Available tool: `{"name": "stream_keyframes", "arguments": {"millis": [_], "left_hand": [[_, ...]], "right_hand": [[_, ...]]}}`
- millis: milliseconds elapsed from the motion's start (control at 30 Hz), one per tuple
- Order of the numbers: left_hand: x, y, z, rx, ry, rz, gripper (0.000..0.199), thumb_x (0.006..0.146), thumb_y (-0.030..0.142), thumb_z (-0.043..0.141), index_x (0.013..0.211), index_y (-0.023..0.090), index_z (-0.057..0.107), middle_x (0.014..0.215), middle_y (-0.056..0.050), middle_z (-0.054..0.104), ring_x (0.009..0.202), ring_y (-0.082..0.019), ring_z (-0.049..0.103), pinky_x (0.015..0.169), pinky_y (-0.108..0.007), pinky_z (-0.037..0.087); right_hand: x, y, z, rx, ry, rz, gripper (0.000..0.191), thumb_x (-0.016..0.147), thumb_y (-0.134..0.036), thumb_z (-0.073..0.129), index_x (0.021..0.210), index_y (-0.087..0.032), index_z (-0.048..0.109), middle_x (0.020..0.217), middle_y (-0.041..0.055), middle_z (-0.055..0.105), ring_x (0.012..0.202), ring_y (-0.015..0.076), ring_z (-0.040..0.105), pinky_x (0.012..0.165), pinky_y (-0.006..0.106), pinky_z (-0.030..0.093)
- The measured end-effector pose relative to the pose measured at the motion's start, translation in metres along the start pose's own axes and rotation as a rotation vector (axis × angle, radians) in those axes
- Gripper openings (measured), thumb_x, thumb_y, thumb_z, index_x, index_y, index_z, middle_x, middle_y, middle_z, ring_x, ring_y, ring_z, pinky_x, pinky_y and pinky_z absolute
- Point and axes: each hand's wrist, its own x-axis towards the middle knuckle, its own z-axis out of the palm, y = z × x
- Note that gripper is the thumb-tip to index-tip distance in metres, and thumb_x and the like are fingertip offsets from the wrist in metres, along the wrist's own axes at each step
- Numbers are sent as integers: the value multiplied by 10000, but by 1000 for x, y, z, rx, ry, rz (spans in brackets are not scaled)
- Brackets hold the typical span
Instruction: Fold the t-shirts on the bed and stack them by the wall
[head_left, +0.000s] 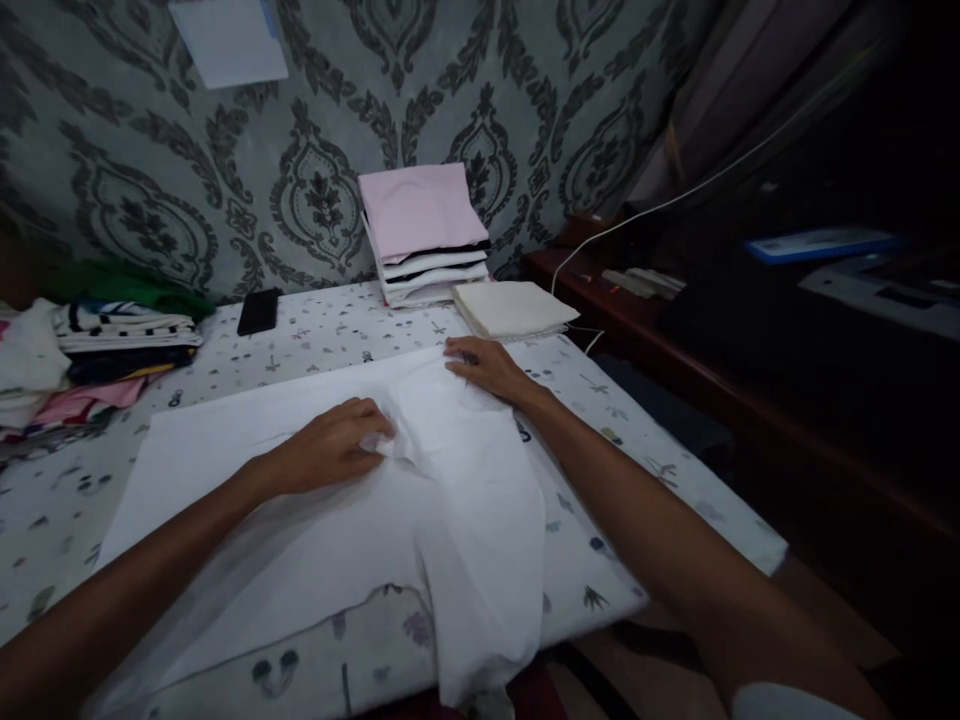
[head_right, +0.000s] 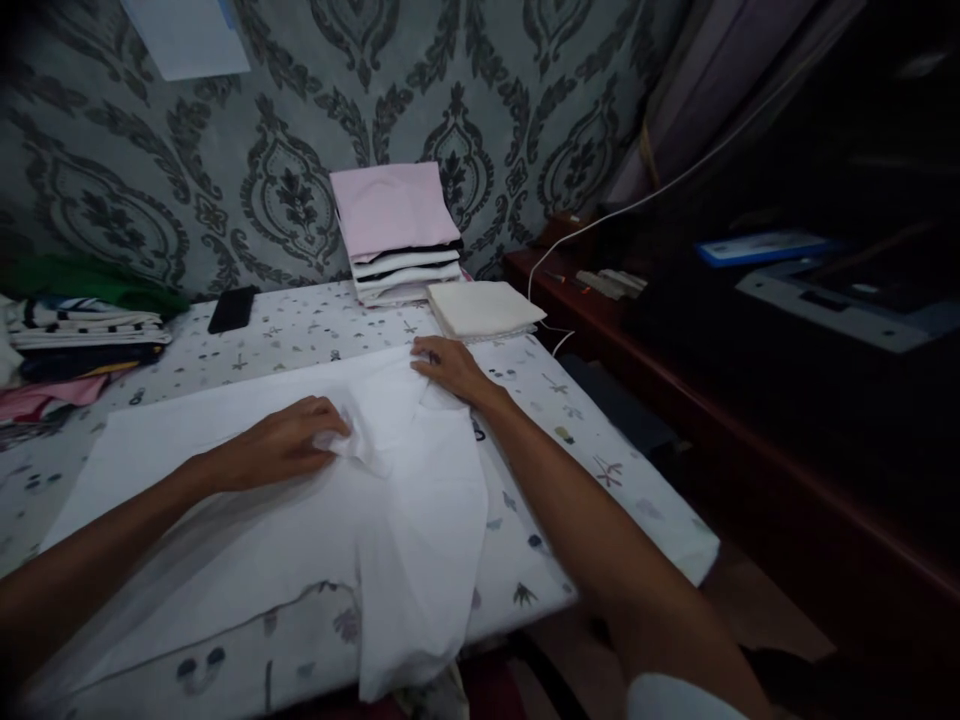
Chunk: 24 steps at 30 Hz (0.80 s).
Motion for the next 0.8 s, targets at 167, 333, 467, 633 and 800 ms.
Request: {"name": "stream_keyframes", "arguments": {"millis": [167,333,467,633,800], "left_hand": [[-21,4,-1,189,-105,30,235,933,154,385,936,201,615,962,-58,603,873,-197,546,788,-320,437],[-31,5,-2,197,6,45,259,956,194,382,1046,198,624,1020,-88,613,952,-222,557,859,-358,452],[-44,5,1,143,45,34,290,973,254,372,1106,230,629,1057,-88,630,986,-226,570,872,-362,469],[-92,-3,-2,141,-29,-64,261,966,403,433,1030,282,656,1086,-66,646,958,-219,611,843,-334,493],[-167,-21,3,203,-143,-170,249,887,477,569,1072,355,684,1235,10,663,1097,-234,621,932,-369,499]], "right_hand": [[-1,-1,-1,-4,-13,-22,215,841,-264,677,1044,-218,728,1308,90,668,1208,263,612,1037,450,447],[-4,-4,0,-34,-10,-30,231,843,-269,661,1055,-212,731,1290,92,677,1169,267,631,1008,433,465],[-7,-13,1,-90,-5,-42,250,838,-226,645,1074,-219,727,1255,70,695,1161,270,629,1022,440,456],[-32,-45,-13,-122,4,-26,247,877,-272,620,1103,-226,707,1290,83,667,1178,286,604,966,416,478],[-107,-106,-30,-219,23,61,234,923,-427,557,923,-232,685,885,69,686,794,217,621,734,335,484]]}}
